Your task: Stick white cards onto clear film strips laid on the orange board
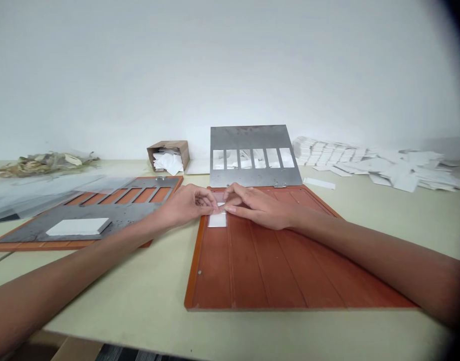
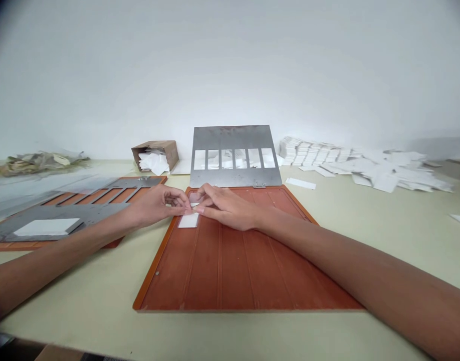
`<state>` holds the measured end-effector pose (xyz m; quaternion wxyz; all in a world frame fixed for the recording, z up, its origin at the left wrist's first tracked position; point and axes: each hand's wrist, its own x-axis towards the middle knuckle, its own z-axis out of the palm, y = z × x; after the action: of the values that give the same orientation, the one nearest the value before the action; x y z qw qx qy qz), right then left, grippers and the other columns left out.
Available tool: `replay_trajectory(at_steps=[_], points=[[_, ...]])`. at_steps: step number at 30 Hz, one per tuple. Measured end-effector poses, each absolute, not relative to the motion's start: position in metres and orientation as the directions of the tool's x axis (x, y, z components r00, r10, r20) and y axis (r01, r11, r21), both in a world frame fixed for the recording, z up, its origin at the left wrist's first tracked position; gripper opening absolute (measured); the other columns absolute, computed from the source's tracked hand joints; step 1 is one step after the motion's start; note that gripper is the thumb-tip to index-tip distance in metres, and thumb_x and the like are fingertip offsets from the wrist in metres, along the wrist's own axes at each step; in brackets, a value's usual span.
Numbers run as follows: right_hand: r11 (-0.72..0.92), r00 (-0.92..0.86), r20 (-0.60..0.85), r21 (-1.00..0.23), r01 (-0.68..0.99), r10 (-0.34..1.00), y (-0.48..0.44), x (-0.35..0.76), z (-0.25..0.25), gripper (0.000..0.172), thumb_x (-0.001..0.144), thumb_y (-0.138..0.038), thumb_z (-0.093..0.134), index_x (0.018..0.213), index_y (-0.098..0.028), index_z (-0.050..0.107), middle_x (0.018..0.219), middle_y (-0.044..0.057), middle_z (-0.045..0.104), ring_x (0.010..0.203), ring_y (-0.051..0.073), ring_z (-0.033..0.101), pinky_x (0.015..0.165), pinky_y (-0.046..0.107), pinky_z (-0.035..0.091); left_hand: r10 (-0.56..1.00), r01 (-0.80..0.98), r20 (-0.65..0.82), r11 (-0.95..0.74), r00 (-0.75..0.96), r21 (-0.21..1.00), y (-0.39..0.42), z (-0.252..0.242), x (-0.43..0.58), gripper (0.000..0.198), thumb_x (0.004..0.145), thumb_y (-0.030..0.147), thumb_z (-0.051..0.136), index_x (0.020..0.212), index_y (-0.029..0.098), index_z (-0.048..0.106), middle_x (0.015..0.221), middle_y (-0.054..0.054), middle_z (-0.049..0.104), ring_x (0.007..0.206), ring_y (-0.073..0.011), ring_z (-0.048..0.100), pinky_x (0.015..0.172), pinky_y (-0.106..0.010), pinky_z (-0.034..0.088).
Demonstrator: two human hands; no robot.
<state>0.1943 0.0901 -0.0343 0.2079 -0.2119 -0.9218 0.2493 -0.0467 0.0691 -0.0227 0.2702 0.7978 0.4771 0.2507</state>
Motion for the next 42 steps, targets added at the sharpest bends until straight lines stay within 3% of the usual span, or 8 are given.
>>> replay_trajectory(at_steps=[5,10,16,22,31,42], points=[[0.782,-0.835,0.302,-0.582,0.221,0.461,0.0901,0.1946,-0.0332,0.022,0.106,-0.042,0.041,0.116,-0.023,0.045,0.114,0.002,0.074,0.106,0.020,0.062,0.098,0.038,0.039,0.896,0.637,0.131,-0.398,0.424,0.660,0.0684,-0.0203,-0.0458,0.016,0.082,0.037,0.076,0.080,0.021,0.075,0.078,-0.001,0.074,0.074,-0.0156,0.065,0.071,-0.027,0.049],[0.802,-0.821,0.323,-0.544,0.246,0.471,0.0925,0.1953,-0.0354,0.028,0.106,-0.046,0.042,0.118,-0.022,0.049,0.118,0.003,0.074,0.119,0.023,0.057,0.105,0.042,0.034,0.896,0.643,0.121,-0.395,0.428,0.656,0.0691,-0.0196,-0.0469,0.018,0.082,0.039,0.076,0.082,0.021,0.076,0.080,-0.001,0.076,0.076,-0.0170,0.066,0.072,-0.028,0.049],[0.754,-0.797,0.285,-0.588,0.294,0.533,0.0907,0.1947,-0.0354,0.040,0.105,-0.050,0.040,0.133,-0.021,0.043,0.118,0.008,0.073,0.128,0.026,0.054,0.106,0.046,0.037,0.901,0.645,0.120,-0.387,0.418,0.659,0.0690,-0.0202,-0.0459,0.021,0.080,0.041,0.077,0.081,0.021,0.074,0.080,-0.001,0.074,0.077,-0.0174,0.065,0.071,-0.028,0.049],[0.810,-0.779,0.365,-0.510,0.291,0.510,0.0893,0.1943,-0.0355,0.037,0.105,-0.043,0.044,0.136,-0.023,0.049,0.145,0.008,0.057,0.131,0.025,0.052,0.109,0.043,0.037,0.895,0.652,0.116,-0.398,0.431,0.645,0.0691,-0.0195,-0.0462,0.020,0.081,0.040,0.075,0.081,0.021,0.073,0.080,0.000,0.072,0.079,-0.0175,0.065,0.072,-0.028,0.047],[0.808,-0.795,0.326,-0.498,0.316,0.512,0.0949,0.1964,-0.0410,0.047,0.108,-0.045,0.037,0.151,-0.028,0.040,0.126,0.003,0.070,0.131,0.027,0.046,0.109,0.049,0.031,0.890,0.661,0.098,-0.401,0.446,0.633,0.0722,-0.0186,-0.0468,0.020,0.082,0.040,0.074,0.084,0.020,0.074,0.083,-0.001,0.073,0.080,-0.0172,0.064,0.072,-0.028,0.045],[0.815,-0.805,0.313,-0.479,0.325,0.505,0.0931,0.1974,-0.0368,0.043,0.108,-0.047,0.035,0.143,-0.026,0.047,0.119,0.004,0.069,0.121,0.025,0.047,0.106,0.046,0.032,0.894,0.695,0.085,-0.398,0.439,0.599,0.0640,-0.0148,-0.0440,0.011,0.082,0.033,0.073,0.082,0.022,0.075,0.083,0.001,0.074,0.080,-0.0169,0.063,0.070,-0.028,0.043]])
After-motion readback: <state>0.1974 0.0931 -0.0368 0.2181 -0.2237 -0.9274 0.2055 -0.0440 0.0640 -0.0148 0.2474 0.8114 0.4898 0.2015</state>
